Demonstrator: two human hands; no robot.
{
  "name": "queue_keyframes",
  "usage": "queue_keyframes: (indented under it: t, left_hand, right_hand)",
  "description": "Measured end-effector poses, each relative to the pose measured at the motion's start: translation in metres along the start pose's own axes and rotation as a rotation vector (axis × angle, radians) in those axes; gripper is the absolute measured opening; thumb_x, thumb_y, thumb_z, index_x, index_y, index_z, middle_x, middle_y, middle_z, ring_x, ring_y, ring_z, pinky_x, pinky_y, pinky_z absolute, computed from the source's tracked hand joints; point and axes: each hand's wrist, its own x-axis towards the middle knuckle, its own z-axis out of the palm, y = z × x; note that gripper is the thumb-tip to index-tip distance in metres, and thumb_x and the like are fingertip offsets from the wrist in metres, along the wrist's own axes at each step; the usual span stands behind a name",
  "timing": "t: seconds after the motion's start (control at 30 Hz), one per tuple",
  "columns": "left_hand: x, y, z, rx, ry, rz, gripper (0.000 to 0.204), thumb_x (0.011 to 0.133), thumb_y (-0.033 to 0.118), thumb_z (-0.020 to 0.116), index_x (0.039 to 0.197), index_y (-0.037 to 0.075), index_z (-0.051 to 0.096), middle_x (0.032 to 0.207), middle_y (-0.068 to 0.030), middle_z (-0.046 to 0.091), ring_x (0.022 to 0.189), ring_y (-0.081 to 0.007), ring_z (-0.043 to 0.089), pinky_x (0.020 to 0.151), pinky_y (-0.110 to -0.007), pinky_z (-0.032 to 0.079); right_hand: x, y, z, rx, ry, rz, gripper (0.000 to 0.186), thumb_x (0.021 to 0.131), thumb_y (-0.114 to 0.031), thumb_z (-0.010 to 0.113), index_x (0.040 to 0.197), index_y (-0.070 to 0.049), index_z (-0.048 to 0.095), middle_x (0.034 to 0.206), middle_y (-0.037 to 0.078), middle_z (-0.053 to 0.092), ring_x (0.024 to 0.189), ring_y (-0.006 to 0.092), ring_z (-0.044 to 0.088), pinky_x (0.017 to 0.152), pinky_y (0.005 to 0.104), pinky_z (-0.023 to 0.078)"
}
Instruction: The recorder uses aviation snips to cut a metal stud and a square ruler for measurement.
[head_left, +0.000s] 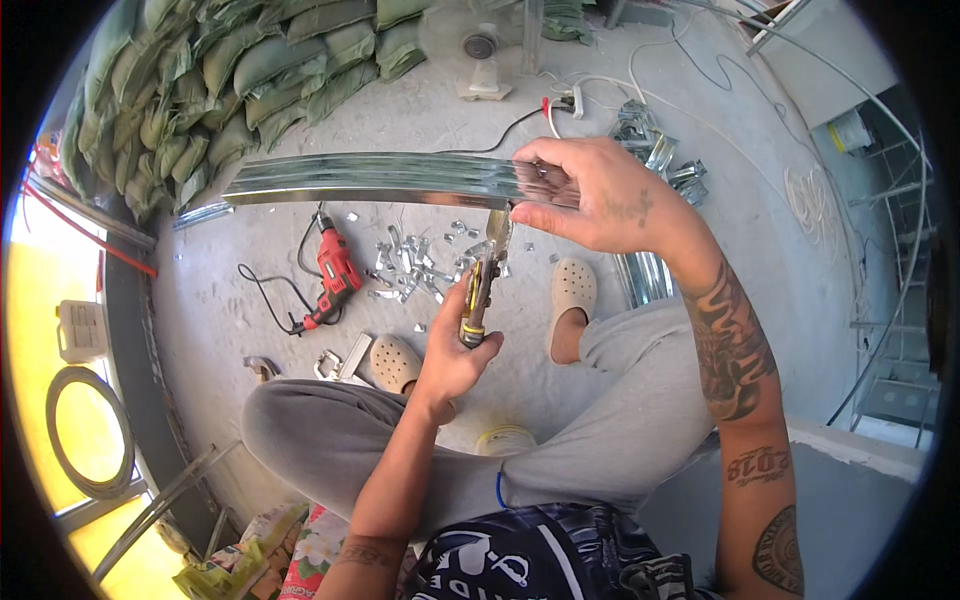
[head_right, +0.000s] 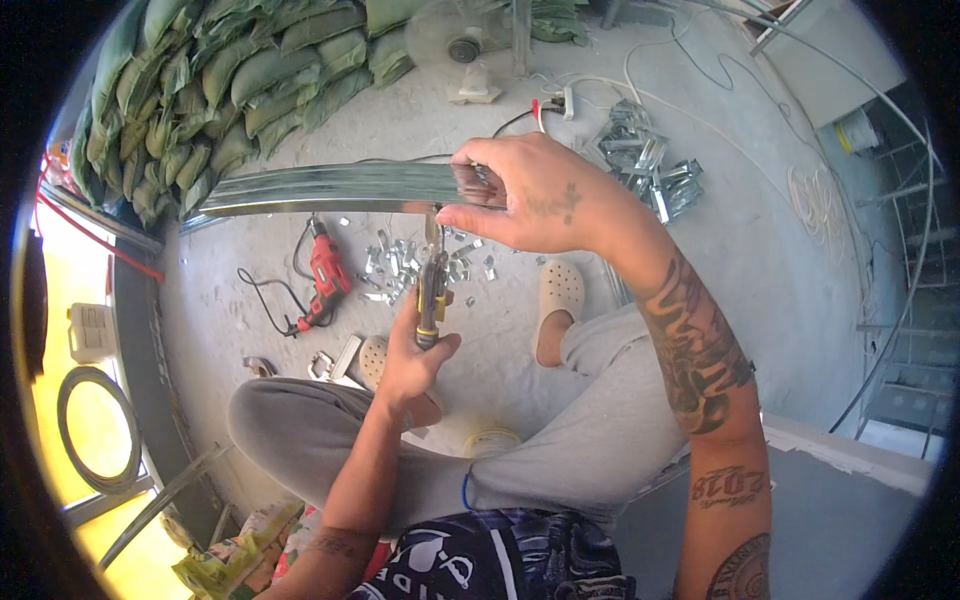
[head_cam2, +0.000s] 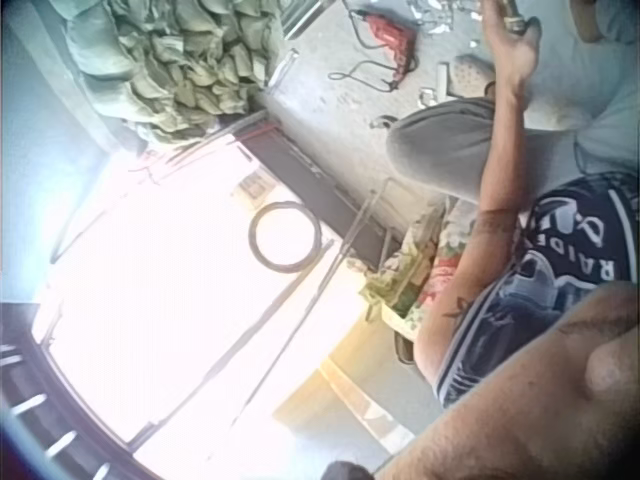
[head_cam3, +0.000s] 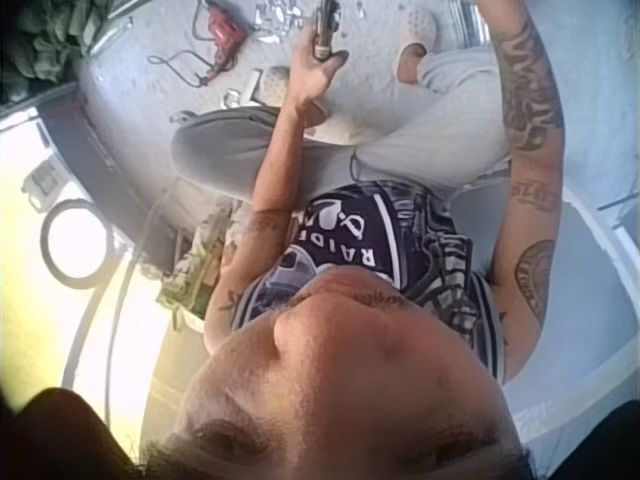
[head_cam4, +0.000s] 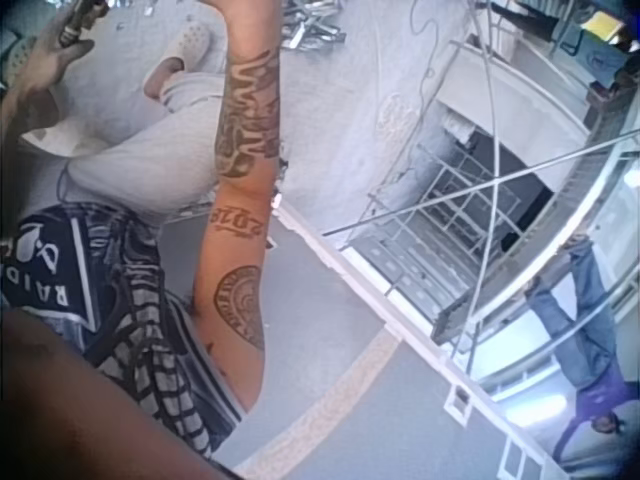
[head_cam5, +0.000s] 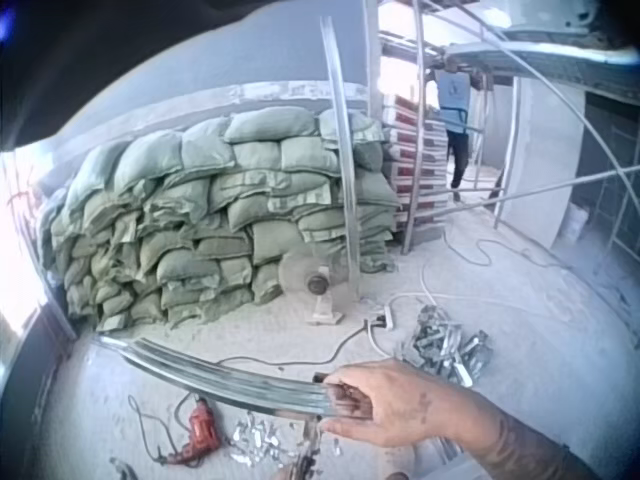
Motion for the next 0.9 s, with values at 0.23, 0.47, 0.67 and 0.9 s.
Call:
queue_keyframes:
  t: [0.23,0.47,0.67,0.9]
  left_hand:
    - [-0.003,0.01,-0.003,-0.006,-0.051,-0.003,0.092,0.07,-0.002,0.069,0.155,0.007,0.035,0.138,-0.013,0.051,0.12,-0.0259,0.051,0.106,-0.038,0.04]
    - [-0.003,0.009,-0.007,0.019,-0.066,0.036,0.094,0.07,0.0,0.069,0.156,0.009,0.033,0.14,-0.0153,0.05,0.132,-0.0315,0.046,0.112,-0.039,0.034]
    - [-0.004,0.011,-0.01,0.004,-0.093,0.025,0.096,0.07,0.001,0.069,0.157,0.01,0.031,0.145,-0.0168,0.046,0.136,-0.0325,0.043,0.115,-0.04,0.03]
    - [-0.004,0.018,-0.007,-0.019,-0.081,0.019,0.085,0.07,0.001,0.069,0.149,0.005,0.039,0.14,-0.0142,0.05,0.134,-0.0288,0.044,0.114,-0.039,0.03]
  right_hand:
    - [0.002,0.0,0.007,0.004,0.008,-0.026,0.041,0.088,-0.024,0.077,0.112,0.002,0.058,0.083,0.01,0.064,0.069,0.0188,0.06,0.065,0.033,0.05]
    - [0.003,0.002,0.01,0.027,0.003,-0.037,0.042,0.089,-0.026,0.075,0.113,0.003,0.057,0.079,0.009,0.061,0.066,0.0183,0.056,0.063,0.0332,0.047]
    - [0.004,0.002,0.011,0.016,-0.036,0.008,0.042,0.089,-0.027,0.075,0.112,0.002,0.056,0.077,0.008,0.06,0.065,0.0186,0.055,0.063,0.0333,0.046]
    - [0.003,0.003,0.01,-0.012,-0.038,0.005,0.041,0.09,-0.029,0.075,0.109,0.001,0.056,0.078,0.008,0.061,0.065,0.0197,0.056,0.063,0.034,0.046]
